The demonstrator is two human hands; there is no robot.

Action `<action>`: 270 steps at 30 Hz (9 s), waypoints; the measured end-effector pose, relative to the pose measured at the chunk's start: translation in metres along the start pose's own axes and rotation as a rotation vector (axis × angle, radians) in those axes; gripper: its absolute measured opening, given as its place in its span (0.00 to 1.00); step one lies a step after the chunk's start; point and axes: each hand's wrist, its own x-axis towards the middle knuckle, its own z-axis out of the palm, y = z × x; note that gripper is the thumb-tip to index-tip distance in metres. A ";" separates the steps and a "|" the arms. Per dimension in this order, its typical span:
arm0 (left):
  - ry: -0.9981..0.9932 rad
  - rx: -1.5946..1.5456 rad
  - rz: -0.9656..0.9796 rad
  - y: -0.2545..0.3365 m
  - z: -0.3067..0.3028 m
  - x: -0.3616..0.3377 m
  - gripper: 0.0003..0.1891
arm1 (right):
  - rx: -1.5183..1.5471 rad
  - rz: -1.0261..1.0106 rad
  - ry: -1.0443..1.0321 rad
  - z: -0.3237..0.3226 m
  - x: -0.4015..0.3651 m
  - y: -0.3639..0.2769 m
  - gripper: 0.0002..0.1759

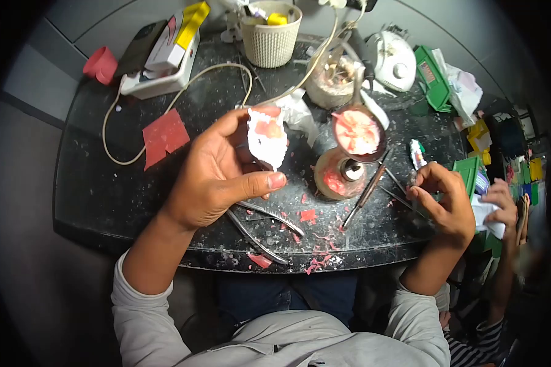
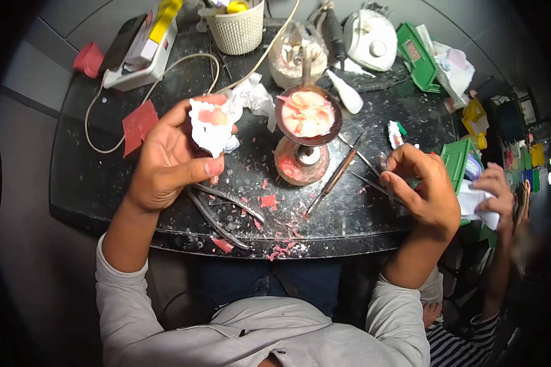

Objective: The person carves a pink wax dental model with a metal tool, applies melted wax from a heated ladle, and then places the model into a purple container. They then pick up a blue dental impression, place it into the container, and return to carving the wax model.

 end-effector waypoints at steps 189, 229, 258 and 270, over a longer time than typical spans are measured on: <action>-0.366 -0.129 -0.061 0.000 -0.016 -0.011 0.52 | 0.656 -0.256 -0.108 0.061 0.016 -0.101 0.04; -0.215 -0.001 -0.063 -0.015 -0.008 -0.010 0.50 | -0.337 0.136 0.293 0.044 -0.033 0.000 0.08; -0.310 0.078 0.199 -0.009 -0.002 -0.016 0.47 | 0.466 -0.618 0.089 0.033 0.010 -0.105 0.57; -0.151 0.434 0.507 -0.031 0.004 -0.028 0.44 | 0.301 -0.551 0.101 0.086 0.023 -0.100 0.14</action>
